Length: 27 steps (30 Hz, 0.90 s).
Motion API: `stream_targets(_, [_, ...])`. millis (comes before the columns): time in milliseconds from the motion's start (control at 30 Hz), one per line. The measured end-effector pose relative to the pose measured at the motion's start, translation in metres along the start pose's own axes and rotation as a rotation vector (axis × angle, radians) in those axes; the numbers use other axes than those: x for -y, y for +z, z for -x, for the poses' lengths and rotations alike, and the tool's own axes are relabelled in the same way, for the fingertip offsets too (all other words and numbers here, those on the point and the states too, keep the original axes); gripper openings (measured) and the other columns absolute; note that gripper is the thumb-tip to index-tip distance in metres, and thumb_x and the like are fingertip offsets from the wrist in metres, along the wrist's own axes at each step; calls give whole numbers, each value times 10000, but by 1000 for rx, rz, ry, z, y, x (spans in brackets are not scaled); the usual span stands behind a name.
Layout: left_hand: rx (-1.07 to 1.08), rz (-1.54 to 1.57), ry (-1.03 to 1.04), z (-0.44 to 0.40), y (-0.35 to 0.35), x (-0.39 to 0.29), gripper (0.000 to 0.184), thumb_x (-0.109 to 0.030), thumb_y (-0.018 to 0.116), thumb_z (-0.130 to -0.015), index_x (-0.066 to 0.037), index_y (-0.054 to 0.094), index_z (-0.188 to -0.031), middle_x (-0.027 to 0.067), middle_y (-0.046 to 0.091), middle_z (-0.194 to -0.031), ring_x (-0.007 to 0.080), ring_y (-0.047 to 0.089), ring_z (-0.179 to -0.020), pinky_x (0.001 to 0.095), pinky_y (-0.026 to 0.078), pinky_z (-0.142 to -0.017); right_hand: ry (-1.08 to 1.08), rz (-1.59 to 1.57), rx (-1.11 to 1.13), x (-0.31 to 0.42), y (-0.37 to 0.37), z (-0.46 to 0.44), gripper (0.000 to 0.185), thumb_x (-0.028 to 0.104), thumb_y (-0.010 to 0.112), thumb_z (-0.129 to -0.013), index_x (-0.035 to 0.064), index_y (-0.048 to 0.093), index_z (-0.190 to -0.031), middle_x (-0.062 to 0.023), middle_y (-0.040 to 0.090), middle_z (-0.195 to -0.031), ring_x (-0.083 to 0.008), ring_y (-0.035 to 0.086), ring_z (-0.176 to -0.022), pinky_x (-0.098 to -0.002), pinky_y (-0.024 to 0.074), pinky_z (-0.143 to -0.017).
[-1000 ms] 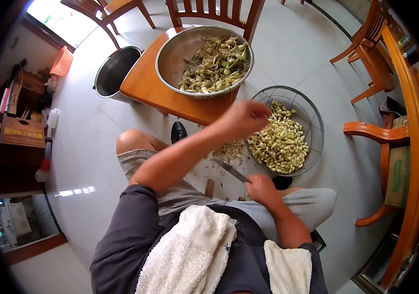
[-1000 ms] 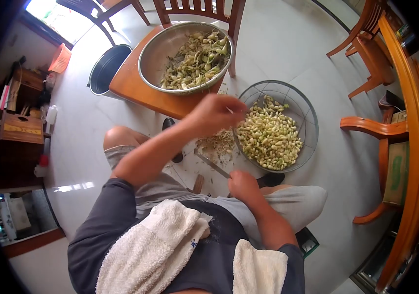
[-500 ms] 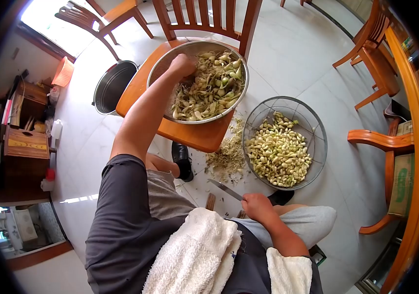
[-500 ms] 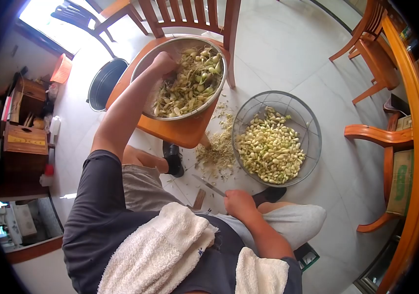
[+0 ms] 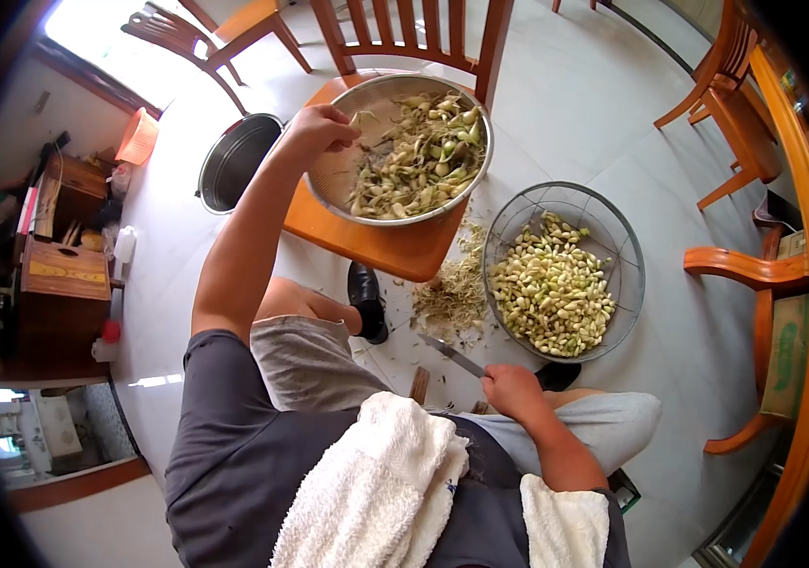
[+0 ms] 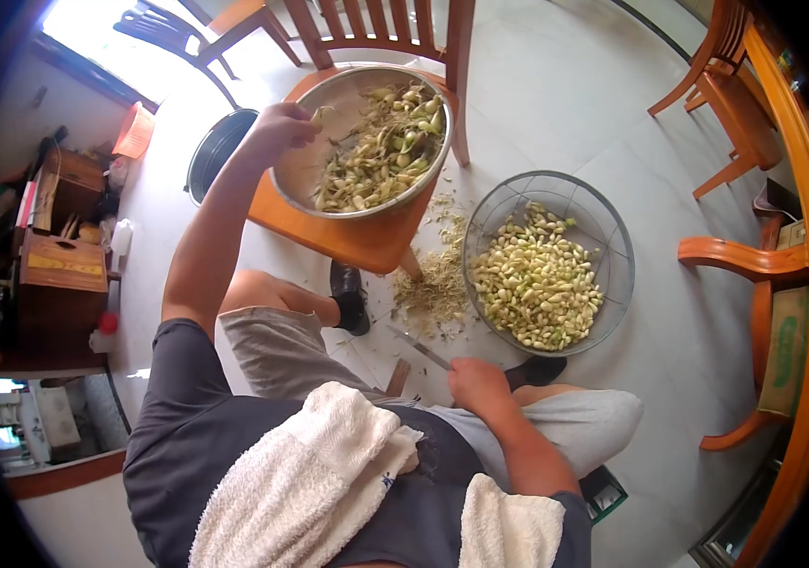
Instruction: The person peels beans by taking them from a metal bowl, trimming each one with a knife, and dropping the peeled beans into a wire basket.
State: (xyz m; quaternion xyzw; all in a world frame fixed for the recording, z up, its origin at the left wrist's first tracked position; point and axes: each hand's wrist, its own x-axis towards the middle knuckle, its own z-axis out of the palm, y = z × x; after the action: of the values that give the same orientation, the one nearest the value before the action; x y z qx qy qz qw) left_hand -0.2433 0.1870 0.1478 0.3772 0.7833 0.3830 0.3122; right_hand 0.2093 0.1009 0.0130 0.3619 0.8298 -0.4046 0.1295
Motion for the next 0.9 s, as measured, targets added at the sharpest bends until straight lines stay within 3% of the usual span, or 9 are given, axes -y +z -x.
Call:
stream_targets(200, [245, 829, 72, 92, -4, 20, 154, -12, 659, -835, 10, 583, -967, 126, 661, -843, 186, 656, -713, 272, 548, -655, -73, -45, -172, 2, -2, 3, 208, 236, 517, -847, 55, 618, -829, -191, 627, -801, -402, 593, -781, -491, 463, -696])
stream_targets(367, [441, 1135, -11, 163, 39, 44, 206, -75, 528, -933, 9, 565, -1118, 151, 657, -934, 207, 645, -801, 295, 527, -689, -209, -226, -387, 18, -16, 12, 124, 152, 593, -821, 34, 626, -840, -183, 595, -724, -372, 585, -703, -428, 452, -621])
stream_targets(467, [428, 1276, -97, 196, 74, 58, 228, -101, 537, -932, 12, 562, -1129, 127, 640, -966, 190, 627, -811, 278, 517, -680, -271, -328, -569, 34, -21, 23, 140, 92, 616, -831, 28, 653, -949, -144, 582, -709, -299, 577, -627, -354, 444, -572])
stream_targets(567, [348, 1359, -209, 220, 107, 66, 236, -109, 536, -932, 13, 554, -1133, 111, 619, -950, 180, 610, -798, 270, 507, -671, -410, -311, -757, 42, -20, 25, 185, 17, 620, -815, 23, 655, -997, -114, 570, -691, -256, 563, -589, -336, 436, -540])
stream_targets(900, [420, 1277, -312, 242, 155, 80, 126, -88, 529, -932, -18, 561, -1032, 91, 628, -859, 143, 579, -684, 272, 470, -582, -498, -75, -798, 39, -16, 26, 245, -3, 623, -781, 10, 642, -1026, -115, 585, -743, -278, 574, -637, -352, 463, -572])
